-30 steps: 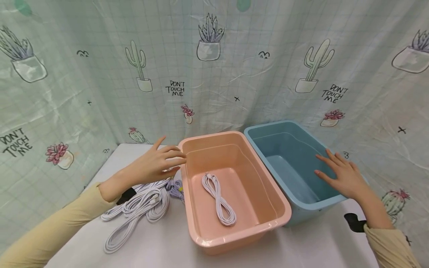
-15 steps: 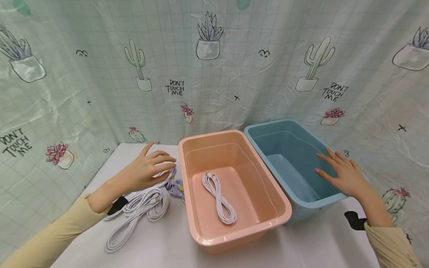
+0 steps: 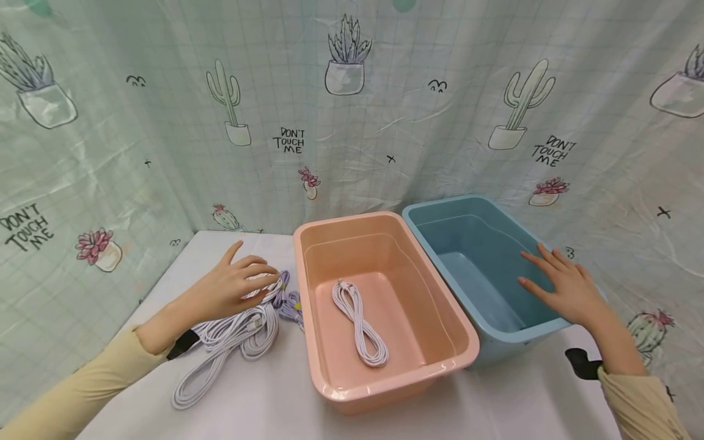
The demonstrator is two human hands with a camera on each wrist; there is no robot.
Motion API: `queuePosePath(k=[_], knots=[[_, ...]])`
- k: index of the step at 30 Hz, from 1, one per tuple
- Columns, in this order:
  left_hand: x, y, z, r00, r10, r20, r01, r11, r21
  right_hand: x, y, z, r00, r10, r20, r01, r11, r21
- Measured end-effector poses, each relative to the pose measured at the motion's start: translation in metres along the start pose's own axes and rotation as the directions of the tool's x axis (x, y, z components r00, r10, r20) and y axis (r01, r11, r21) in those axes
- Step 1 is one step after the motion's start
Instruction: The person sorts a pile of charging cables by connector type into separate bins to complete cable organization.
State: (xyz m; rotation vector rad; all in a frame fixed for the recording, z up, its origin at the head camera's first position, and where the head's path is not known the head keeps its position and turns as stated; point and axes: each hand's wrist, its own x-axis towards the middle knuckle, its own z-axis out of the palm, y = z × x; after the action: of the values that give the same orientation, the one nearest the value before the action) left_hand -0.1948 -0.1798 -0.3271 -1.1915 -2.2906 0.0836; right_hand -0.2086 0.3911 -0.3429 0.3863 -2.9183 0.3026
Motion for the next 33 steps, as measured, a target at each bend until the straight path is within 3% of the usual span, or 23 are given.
queuePosePath(k=[9,16,26,33], knots=[[-0.023,-0.018,0.021,0.993,-0.071,0.098,0.072,0.997,-0.002,-0.001,0.001,0.000,1.000,-0.002,-0.008,0.003,1.000,0.013],[-0.040,-0.031,0.035,0.975,-0.150,0.164,0.152,0.988,0.000,-0.002,0.000,0.000,1.000,-0.002,-0.004,0.002,1.000,0.023],[-0.066,-0.039,0.059,0.964,-0.201,0.172,0.202,0.979,0.013,-0.002,0.000,0.000,1.000,-0.003,-0.004,0.004,1.000,0.025],[-0.079,-0.031,0.069,0.968,-0.179,0.175,0.176,0.984,0.032,-0.002,0.000,0.000,1.000,-0.006,-0.004,0.006,1.000,0.026]])
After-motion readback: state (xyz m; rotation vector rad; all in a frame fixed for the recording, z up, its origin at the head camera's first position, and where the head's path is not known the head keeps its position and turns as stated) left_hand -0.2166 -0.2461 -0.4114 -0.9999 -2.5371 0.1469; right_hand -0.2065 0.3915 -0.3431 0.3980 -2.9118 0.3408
